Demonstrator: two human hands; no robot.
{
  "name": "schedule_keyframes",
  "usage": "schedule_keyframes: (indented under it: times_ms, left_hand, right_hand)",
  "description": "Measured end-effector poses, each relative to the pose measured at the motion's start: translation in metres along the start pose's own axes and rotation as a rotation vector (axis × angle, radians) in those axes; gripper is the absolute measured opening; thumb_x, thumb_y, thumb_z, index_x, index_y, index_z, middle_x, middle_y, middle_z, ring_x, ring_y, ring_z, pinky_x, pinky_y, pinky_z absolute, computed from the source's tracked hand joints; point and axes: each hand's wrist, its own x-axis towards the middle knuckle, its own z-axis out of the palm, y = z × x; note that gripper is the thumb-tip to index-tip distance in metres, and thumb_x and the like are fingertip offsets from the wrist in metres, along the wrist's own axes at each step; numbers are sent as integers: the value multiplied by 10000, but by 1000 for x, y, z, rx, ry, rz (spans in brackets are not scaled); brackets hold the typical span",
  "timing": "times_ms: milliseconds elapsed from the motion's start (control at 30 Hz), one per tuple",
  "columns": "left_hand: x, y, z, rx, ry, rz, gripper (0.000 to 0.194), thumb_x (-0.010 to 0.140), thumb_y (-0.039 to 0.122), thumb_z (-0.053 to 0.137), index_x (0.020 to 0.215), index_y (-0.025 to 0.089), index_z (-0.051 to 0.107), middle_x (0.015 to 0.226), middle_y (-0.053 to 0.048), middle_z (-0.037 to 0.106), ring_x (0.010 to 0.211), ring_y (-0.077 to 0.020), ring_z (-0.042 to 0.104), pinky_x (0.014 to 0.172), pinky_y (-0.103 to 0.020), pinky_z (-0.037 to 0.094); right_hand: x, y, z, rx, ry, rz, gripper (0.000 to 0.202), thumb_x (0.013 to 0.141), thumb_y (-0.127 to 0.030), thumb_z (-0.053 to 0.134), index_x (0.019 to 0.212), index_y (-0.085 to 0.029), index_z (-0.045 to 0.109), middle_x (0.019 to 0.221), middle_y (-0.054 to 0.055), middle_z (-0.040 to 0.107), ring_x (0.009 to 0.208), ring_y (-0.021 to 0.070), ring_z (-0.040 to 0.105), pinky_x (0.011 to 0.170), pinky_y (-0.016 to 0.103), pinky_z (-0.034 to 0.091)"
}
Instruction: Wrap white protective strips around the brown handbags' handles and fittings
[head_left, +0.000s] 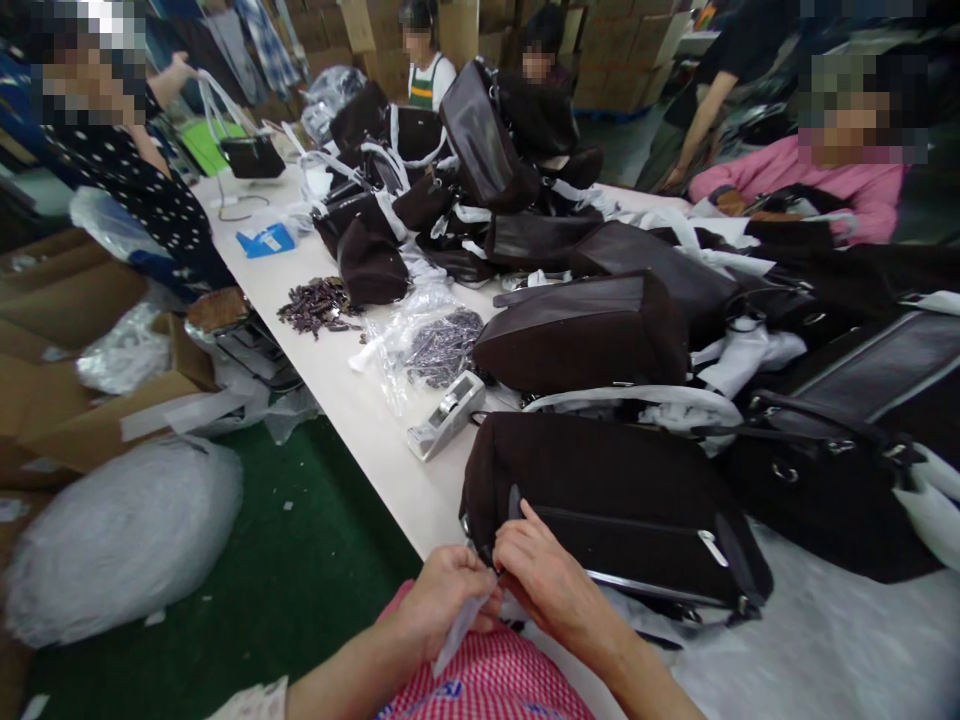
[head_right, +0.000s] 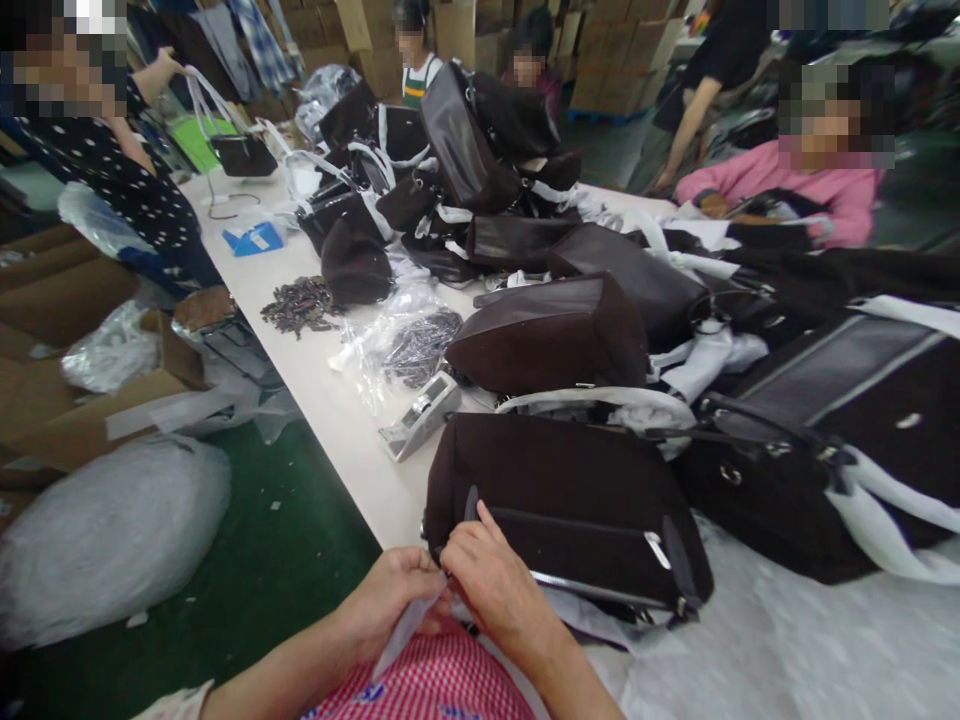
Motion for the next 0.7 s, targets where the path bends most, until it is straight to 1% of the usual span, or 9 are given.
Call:
schedule_keyframes:
  times_ms: [200,300,400,467,533,600,633,667,700]
  left_hand:
    - [6,3,12,-14,60,9,194,551,161,672,681,161,528,570,-26,626,479,-134,553,425,-213,419]
    - [7,18,19,35,-4,42,161,519,147,652,629,144,535,521,9,559,408,-62,411,370,-160,279]
    - [2,42,22,108,-105,60,217,497,192,709,638,120,561,579,-1,580,402,-11,301,369,-142,121]
    - [-1,60,23,159,-129,84,291,473,250,774,643,111,583,592,2,572,409,1,264,383,-140,96]
    - [1,72,23,215,-117,100,350,435,317,823,599,112,592,512,49,471,410,1,231,389,-137,96]
    - [7,75,21,279,-102,89,391,403,378,848,555,116,601,448,89,346,409,-3,201,394,-137,94]
    - [11,73,19,314,-104,68,402,398,402,856,541,119,609,433,98,304,409,-4,188,399,-138,92]
    - [15,69,16,348,-110,43,410,396,424,861,528,123,616,425,101,278,408,-4,175,405,-141,89]
    - [19,64,14,375,-113,21,418,393,443,866,515,128,620,420,99,268,409,-2,164,411,-143,85]
  right_hand:
    - [-1,4,4,12,70,5,173,881,-43,492,848,-208,536,856,-2,593,937,163,570,1174,490,294]
    - [2,-2,-3,6,149,26,147,892,-72,510,834,-199,557,864,17,622,927,170,593,1145,467,353]
    - [-15,-13,-28,47,282,100,146,899,-101,531,994,-192,596,1081,70,669,1124,196,582,1158,464,339]
    - [-51,-19,-49,40,480,234,227,914,-135,530,1121,-209,585,1224,84,644,1224,198,542,1152,441,352]
    - [-111,-26,-66,-31,748,481,225,928,-215,541,1147,-226,591,1225,81,655,1193,198,572,1090,395,420]
    - [-186,-40,-70,-108,997,847,213,914,-352,569,1083,-236,624,1118,70,698,1064,213,637,991,372,481]
    - [-224,-49,-66,-120,1101,1089,264,890,-434,568,1050,-235,634,1067,68,707,996,228,656,954,382,490]
    - [-259,-58,-59,-87,1157,1326,330,855,-506,560,1022,-232,635,1031,72,711,942,245,665,909,391,498]
    - [-290,-67,-48,-31,1160,1517,383,812,-556,544,988,-229,637,986,74,716,911,260,661,889,400,493]
